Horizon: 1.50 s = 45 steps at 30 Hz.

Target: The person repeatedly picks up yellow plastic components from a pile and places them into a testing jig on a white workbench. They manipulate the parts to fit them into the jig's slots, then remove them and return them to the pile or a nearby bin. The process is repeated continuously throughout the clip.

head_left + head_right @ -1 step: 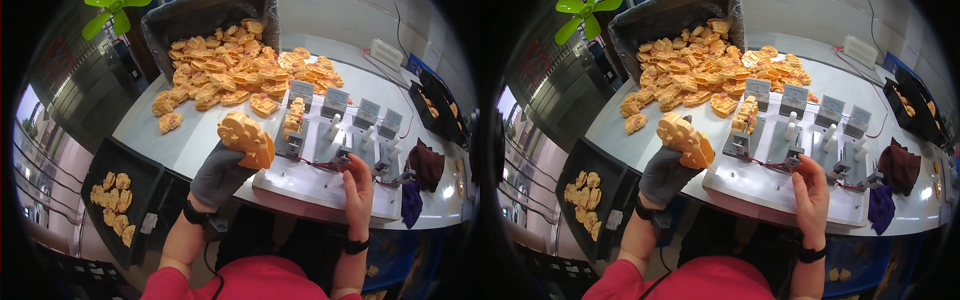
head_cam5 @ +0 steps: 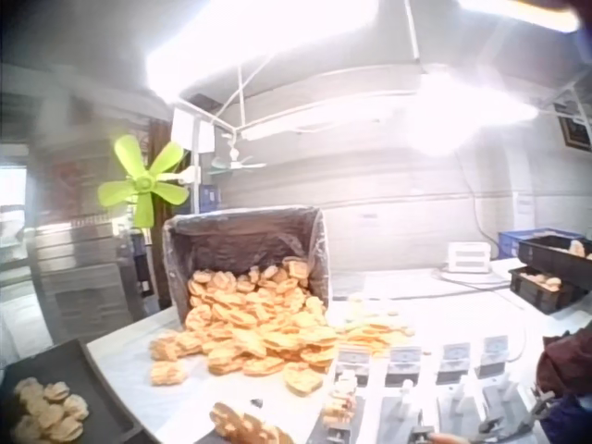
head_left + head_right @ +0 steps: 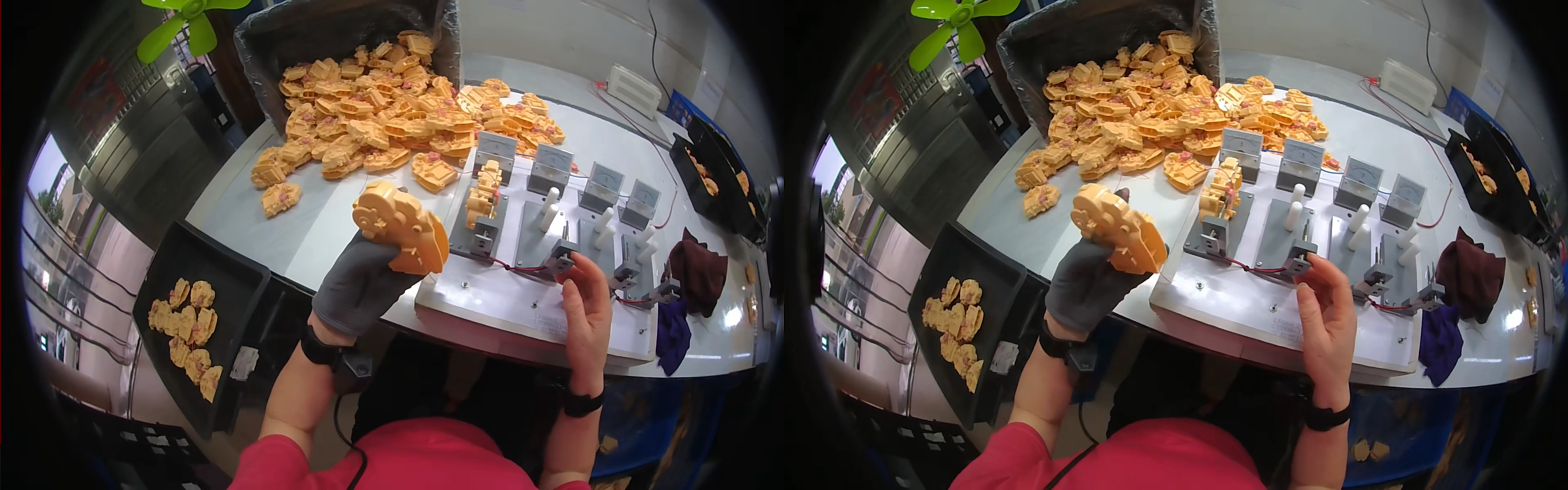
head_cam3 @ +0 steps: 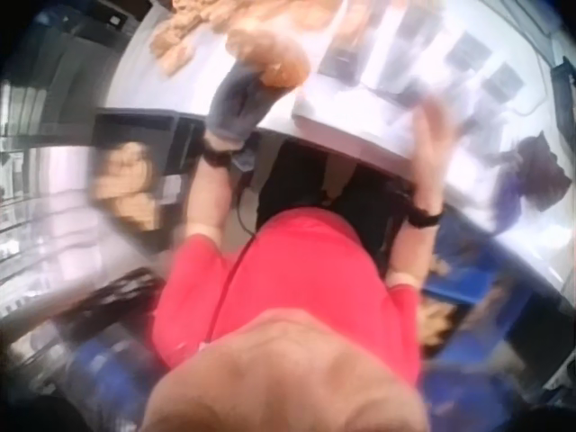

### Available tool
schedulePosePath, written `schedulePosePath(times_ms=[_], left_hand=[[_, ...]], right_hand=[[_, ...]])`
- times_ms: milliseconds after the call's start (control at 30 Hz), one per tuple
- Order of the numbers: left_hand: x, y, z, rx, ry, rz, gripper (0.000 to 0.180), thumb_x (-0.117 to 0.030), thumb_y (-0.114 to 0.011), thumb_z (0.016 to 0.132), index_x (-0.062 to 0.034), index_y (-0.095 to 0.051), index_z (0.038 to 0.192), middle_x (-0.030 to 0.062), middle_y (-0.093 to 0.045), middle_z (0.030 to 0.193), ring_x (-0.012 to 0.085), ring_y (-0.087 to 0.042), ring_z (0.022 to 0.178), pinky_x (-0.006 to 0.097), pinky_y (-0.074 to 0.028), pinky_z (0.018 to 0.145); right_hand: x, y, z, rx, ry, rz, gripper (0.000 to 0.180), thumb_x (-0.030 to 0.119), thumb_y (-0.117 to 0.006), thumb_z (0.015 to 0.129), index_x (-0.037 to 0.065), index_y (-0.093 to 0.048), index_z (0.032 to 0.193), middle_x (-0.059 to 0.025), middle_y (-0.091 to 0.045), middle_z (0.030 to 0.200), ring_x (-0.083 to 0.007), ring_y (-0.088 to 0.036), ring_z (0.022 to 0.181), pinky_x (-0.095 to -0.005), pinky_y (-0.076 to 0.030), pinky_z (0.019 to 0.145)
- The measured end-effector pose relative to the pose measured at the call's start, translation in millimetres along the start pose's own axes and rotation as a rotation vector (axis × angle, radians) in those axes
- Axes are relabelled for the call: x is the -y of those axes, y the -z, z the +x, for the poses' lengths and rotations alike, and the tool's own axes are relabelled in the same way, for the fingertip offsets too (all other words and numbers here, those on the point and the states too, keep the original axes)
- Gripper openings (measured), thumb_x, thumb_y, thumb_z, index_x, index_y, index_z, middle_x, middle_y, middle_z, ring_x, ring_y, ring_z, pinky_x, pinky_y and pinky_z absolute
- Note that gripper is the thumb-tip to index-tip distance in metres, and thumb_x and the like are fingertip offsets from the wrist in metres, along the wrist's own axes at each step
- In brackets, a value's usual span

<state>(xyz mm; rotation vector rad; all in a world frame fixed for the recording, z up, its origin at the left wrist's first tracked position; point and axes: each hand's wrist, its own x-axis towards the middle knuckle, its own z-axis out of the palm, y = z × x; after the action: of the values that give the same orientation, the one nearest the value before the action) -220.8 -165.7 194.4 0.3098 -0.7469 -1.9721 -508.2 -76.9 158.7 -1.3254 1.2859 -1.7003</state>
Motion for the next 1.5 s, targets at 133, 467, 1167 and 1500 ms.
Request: schedulePosePath(times_ms=[133,467,1167,1500], left_hand=[[-5.4,14.2,6.1,-0.012,-0.078,-0.144,0.048,-0.010,-0.061,0.093,-0.0126,-0.045,0.138,0.0094,-0.053,0.131,0.0263,-0.050,0.127,0.048,-0.038,0.111],[-22.1,37.4,6.6,-0.307,-0.224,0.176,0.050,-0.016,-0.067,0.094,-0.0133,-0.043,0.137,0.0055,-0.052,0.133,0.0210,-0.053,0.123,0.039,-0.046,0.104],[-36.0,47.7,-2.7,-0.460,-0.223,0.521,0.038,-0.016,-0.071,0.090,-0.0085,-0.053,0.123,-0.0014,-0.057,0.093,0.0067,-0.049,0.070,0.024,-0.041,0.063],[-51.8,16.0,27.3,-0.122,-0.055,0.633,0.065,0.010,-0.069,0.081,-0.0133,-0.041,0.136,0.0075,-0.058,0.117,0.0172,-0.059,0.108,0.031,-0.051,0.096]], right_hand=[[0.6,-0.6,-1.5,0.002,-0.008,-0.015,0.038,0.006,-0.057,0.098,0.003,-0.050,0.136,-0.0065,-0.059,0.114,-0.0139,-0.056,0.107,-0.0281,-0.042,0.096],[0.9,-1.3,-1.6,-0.014,-0.006,-0.075,0.039,0.006,-0.056,0.098,0.002,-0.049,0.137,-0.0074,-0.061,0.113,-0.0156,-0.057,0.106,-0.0305,-0.042,0.098],[3.3,1.6,-2.8,0.004,-0.015,-0.087,0.042,0.007,-0.058,0.097,0.003,-0.048,0.139,-0.0085,-0.060,0.118,-0.0165,-0.057,0.108,-0.0307,-0.042,0.098],[1.4,0.4,0.7,0.034,-0.016,0.005,0.046,0.006,-0.064,0.092,0.004,-0.052,0.136,-0.0054,-0.058,0.111,-0.0126,-0.057,0.099,-0.0267,-0.046,0.088]])
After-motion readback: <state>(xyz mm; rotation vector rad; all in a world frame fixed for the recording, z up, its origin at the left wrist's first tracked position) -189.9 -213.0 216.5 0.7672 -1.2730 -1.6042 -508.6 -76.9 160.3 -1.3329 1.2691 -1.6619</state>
